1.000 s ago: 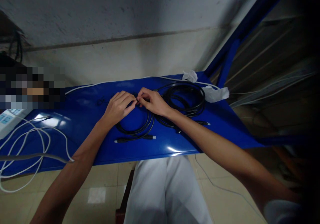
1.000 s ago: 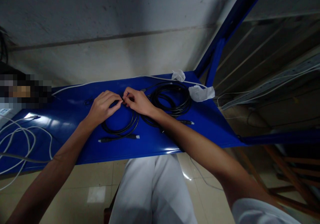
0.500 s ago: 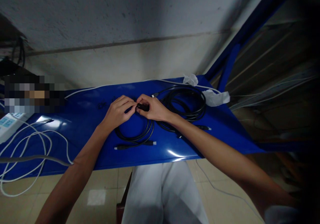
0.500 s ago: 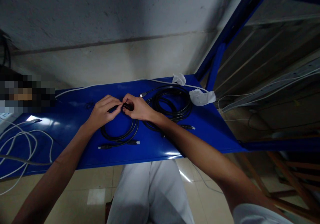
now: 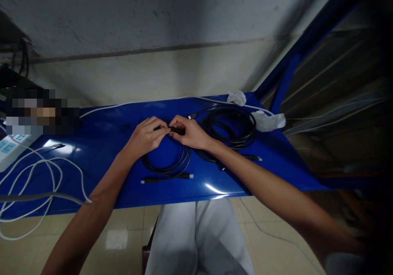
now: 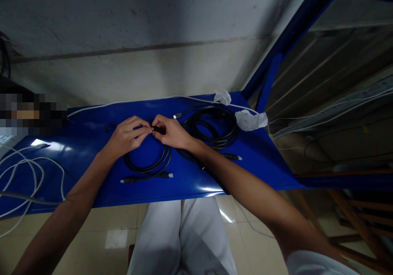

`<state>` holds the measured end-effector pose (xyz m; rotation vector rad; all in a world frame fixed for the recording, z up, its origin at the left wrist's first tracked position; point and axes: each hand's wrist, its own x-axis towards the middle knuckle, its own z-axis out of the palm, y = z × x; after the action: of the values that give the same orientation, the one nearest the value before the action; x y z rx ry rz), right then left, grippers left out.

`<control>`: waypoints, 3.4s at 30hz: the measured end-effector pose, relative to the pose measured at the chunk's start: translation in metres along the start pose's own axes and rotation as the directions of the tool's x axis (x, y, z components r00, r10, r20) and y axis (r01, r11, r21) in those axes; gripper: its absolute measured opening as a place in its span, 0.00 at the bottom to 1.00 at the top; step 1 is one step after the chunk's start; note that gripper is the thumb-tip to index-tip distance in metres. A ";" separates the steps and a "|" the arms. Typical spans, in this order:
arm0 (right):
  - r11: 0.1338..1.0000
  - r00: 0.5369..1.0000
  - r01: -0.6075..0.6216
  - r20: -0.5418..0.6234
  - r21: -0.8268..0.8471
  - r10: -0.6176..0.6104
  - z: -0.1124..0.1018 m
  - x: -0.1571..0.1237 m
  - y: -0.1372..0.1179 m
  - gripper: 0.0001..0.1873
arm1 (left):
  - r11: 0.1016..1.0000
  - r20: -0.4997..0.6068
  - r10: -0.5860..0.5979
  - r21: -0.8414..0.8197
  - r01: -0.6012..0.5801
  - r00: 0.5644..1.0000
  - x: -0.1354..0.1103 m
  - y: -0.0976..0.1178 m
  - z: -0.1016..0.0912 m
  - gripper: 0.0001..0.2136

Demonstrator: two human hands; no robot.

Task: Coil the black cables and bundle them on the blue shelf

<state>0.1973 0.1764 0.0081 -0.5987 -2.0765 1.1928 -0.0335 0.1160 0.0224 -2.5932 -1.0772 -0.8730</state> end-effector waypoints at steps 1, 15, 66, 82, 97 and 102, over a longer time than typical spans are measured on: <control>1.000 1.000 0.002 -0.003 0.006 -0.002 0.000 0.000 0.000 0.09 | 1.000 0.012 0.009 0.023 -0.009 1.000 0.000 0.001 -0.001 0.09; 0.996 0.999 0.033 0.009 -0.083 -0.033 0.000 0.003 0.006 0.12 | 0.983 0.099 0.082 0.153 -0.097 0.992 0.003 0.005 -0.008 0.09; 0.444 0.992 0.123 0.128 -0.888 -0.019 -0.116 -0.160 -0.028 0.35 | 0.979 -0.094 -0.163 -0.141 0.149 0.982 -0.001 -0.004 0.006 0.08; 0.198 0.982 0.168 0.181 -0.966 0.046 -0.123 -0.144 -0.033 0.15 | 0.975 -0.111 -0.149 -0.181 0.128 0.983 -0.002 -0.002 0.008 0.09; 0.198 0.993 0.120 0.120 -0.973 -0.016 -0.142 -0.133 -0.022 0.22 | 0.974 -0.108 -0.144 -0.191 0.122 0.984 0.000 0.001 0.004 0.09; 0.165 0.996 0.082 0.074 -0.983 -0.052 -0.158 -0.127 -0.027 0.24 | 0.977 -0.112 -0.127 -0.185 0.105 0.986 0.000 0.002 0.004 0.08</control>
<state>0.3978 0.1698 0.0495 -1.0182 -2.6773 -0.5154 -0.0299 0.1165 0.0192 -2.5959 -1.1747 -1.1920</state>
